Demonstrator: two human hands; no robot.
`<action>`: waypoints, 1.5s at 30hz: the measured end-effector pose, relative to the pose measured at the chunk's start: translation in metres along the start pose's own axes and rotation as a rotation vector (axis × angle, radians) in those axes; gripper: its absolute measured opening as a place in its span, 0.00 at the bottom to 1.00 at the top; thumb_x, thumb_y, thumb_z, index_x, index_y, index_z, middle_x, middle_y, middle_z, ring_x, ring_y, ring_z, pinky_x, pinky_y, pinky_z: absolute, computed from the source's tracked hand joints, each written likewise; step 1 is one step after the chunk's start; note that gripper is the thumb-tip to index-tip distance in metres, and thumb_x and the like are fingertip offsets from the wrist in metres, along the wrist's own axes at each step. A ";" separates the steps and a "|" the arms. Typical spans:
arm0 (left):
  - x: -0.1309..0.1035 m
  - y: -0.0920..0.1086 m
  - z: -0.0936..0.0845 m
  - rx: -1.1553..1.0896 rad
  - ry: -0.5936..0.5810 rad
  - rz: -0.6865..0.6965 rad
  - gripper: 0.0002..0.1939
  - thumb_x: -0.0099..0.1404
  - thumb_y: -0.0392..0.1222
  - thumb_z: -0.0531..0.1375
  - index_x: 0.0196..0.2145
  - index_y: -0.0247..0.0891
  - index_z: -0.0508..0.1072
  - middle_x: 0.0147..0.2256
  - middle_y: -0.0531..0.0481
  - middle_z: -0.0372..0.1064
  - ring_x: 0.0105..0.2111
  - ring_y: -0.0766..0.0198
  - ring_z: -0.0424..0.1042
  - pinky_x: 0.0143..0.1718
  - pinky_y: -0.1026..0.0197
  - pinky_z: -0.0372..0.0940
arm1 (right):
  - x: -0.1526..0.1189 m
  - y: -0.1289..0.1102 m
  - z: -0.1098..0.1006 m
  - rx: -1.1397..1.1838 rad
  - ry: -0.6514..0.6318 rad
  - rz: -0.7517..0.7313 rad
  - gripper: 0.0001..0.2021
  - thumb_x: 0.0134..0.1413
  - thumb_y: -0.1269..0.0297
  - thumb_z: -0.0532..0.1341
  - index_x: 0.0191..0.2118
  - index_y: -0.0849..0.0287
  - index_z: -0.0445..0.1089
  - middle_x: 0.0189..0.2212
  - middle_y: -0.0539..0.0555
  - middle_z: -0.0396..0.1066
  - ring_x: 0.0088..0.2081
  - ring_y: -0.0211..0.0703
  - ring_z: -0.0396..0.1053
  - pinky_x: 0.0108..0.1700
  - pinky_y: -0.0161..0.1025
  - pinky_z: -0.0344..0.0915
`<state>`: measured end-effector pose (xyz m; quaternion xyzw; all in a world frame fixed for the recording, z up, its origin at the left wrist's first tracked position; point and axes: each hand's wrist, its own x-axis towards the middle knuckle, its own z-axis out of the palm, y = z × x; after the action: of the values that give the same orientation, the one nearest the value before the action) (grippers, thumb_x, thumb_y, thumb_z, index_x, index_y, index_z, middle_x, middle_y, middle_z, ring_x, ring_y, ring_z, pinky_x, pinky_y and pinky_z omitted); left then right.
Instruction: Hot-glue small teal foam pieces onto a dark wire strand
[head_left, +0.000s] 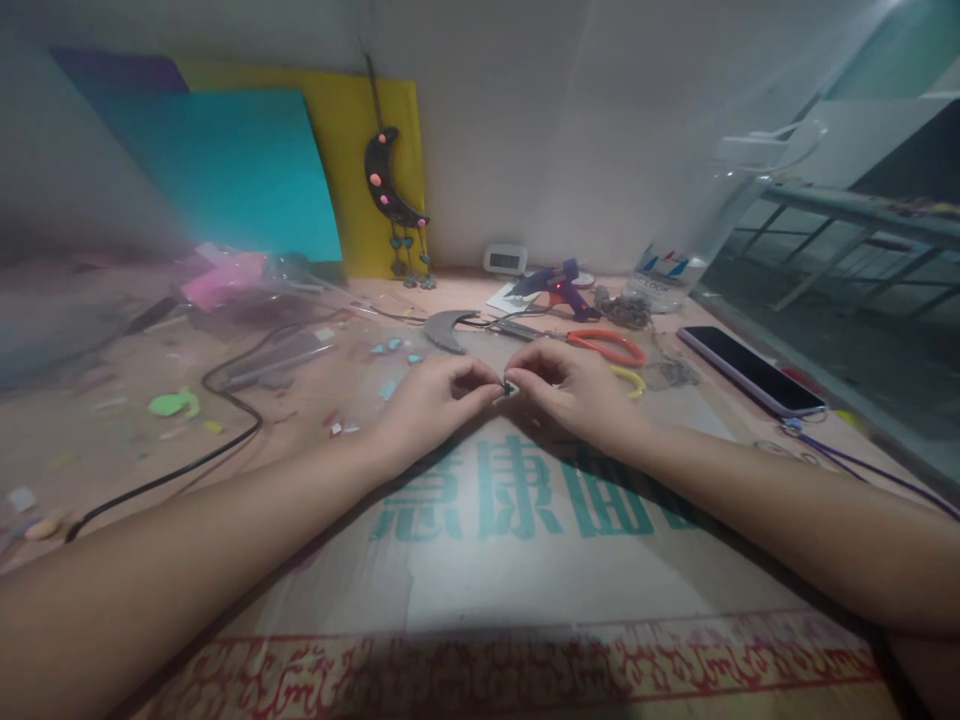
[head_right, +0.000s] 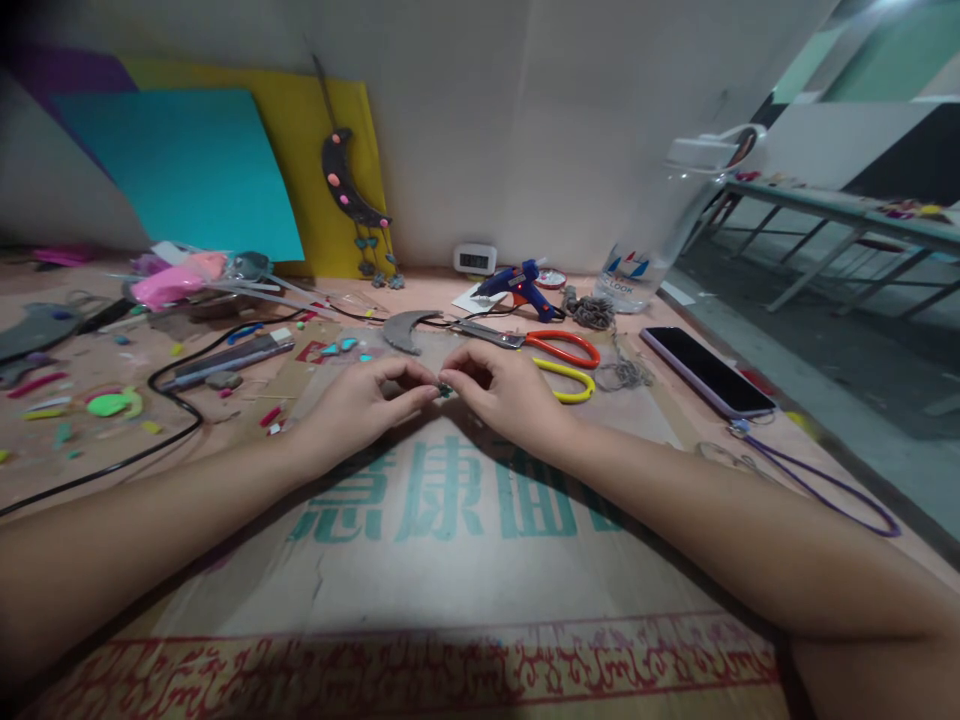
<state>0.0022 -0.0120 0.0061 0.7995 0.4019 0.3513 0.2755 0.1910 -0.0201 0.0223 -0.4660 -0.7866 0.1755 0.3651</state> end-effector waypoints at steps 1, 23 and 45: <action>0.000 0.001 0.000 0.002 0.003 -0.007 0.07 0.62 0.42 0.58 0.33 0.37 0.74 0.32 0.51 0.75 0.33 0.63 0.71 0.36 0.63 0.63 | 0.000 -0.001 0.000 0.008 -0.004 0.008 0.06 0.56 0.62 0.59 0.32 0.58 0.70 0.26 0.50 0.72 0.27 0.37 0.67 0.29 0.34 0.61; 0.000 0.003 -0.002 -0.017 0.088 -0.071 0.06 0.62 0.40 0.57 0.31 0.37 0.72 0.31 0.53 0.73 0.33 0.64 0.71 0.38 0.63 0.64 | 0.002 -0.002 -0.011 -0.013 -0.084 -0.011 0.14 0.58 0.60 0.59 0.47 0.59 0.66 0.38 0.54 0.73 0.25 0.35 0.67 0.28 0.35 0.62; -0.002 0.005 -0.004 0.051 0.161 0.005 0.05 0.62 0.39 0.58 0.30 0.37 0.72 0.30 0.53 0.73 0.32 0.65 0.71 0.37 0.65 0.65 | 0.005 -0.004 -0.012 0.350 -0.326 0.391 0.16 0.53 0.67 0.61 0.47 0.55 0.59 0.36 0.51 0.73 0.16 0.30 0.65 0.15 0.31 0.62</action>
<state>0.0001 -0.0153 0.0114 0.7764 0.4296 0.4047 0.2209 0.1958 -0.0185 0.0344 -0.5043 -0.6880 0.4476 0.2682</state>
